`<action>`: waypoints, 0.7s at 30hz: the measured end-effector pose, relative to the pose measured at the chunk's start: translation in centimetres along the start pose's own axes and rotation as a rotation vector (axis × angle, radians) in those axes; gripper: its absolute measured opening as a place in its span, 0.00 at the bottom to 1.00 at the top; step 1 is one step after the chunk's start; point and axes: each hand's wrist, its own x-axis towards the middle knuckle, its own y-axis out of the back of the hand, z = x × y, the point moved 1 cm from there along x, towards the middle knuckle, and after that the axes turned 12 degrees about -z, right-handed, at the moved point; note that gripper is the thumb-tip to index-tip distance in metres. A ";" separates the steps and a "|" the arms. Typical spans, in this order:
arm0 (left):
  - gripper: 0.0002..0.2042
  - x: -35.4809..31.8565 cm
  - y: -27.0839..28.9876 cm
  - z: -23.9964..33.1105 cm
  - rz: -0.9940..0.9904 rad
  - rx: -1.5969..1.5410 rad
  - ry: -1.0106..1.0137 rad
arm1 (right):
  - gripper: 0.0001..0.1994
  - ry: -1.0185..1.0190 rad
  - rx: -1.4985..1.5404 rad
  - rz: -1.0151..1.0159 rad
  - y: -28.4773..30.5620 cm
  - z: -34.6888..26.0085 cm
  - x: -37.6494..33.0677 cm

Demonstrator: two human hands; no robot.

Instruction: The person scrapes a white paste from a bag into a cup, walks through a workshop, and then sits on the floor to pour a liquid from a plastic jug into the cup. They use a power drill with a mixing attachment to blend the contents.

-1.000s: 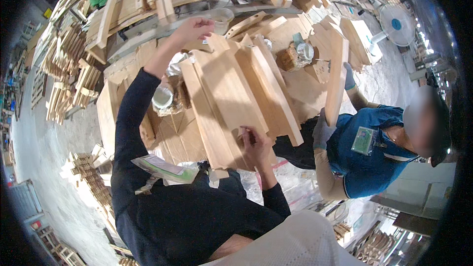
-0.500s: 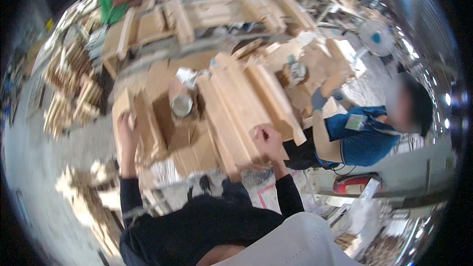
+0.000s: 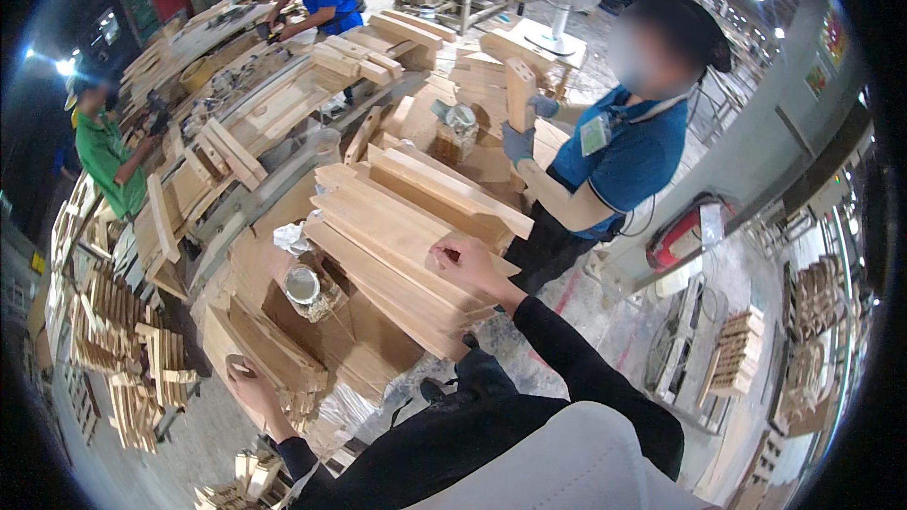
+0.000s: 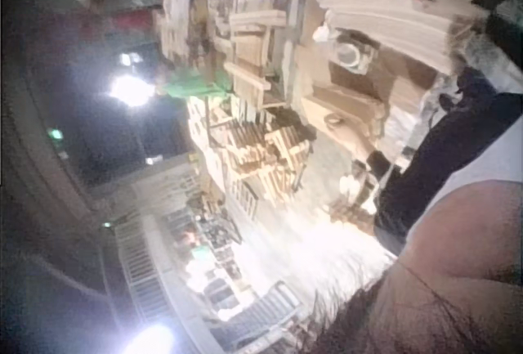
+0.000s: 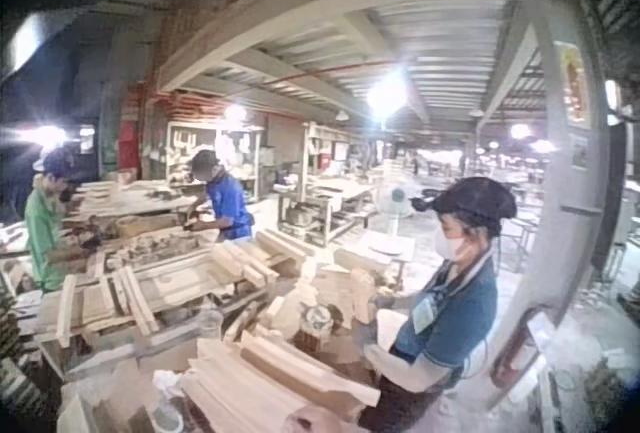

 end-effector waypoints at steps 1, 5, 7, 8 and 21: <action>0.26 0.1 -0.1 0.1 0.013 0.032 -0.017 | 0.08 -0.021 0.008 -0.009 0.0 -0.3 0.0; 0.25 -0.4 1.0 2.6 -0.068 0.003 0.034 | 0.08 -0.046 0.014 0.008 0.3 -0.3 -0.4; 0.24 -0.4 1.4 2.9 -0.096 -0.013 0.061 | 0.08 -0.009 0.001 0.015 0.3 0.1 -0.4; 0.24 -0.3 1.1 2.5 -0.072 0.012 0.050 | 0.08 0.014 -0.007 0.014 0.2 0.2 -0.2; 0.23 -1.1 1.6 4.0 -0.099 -0.031 0.089 | 0.08 -0.101 0.041 -0.036 1.1 -0.4 -0.6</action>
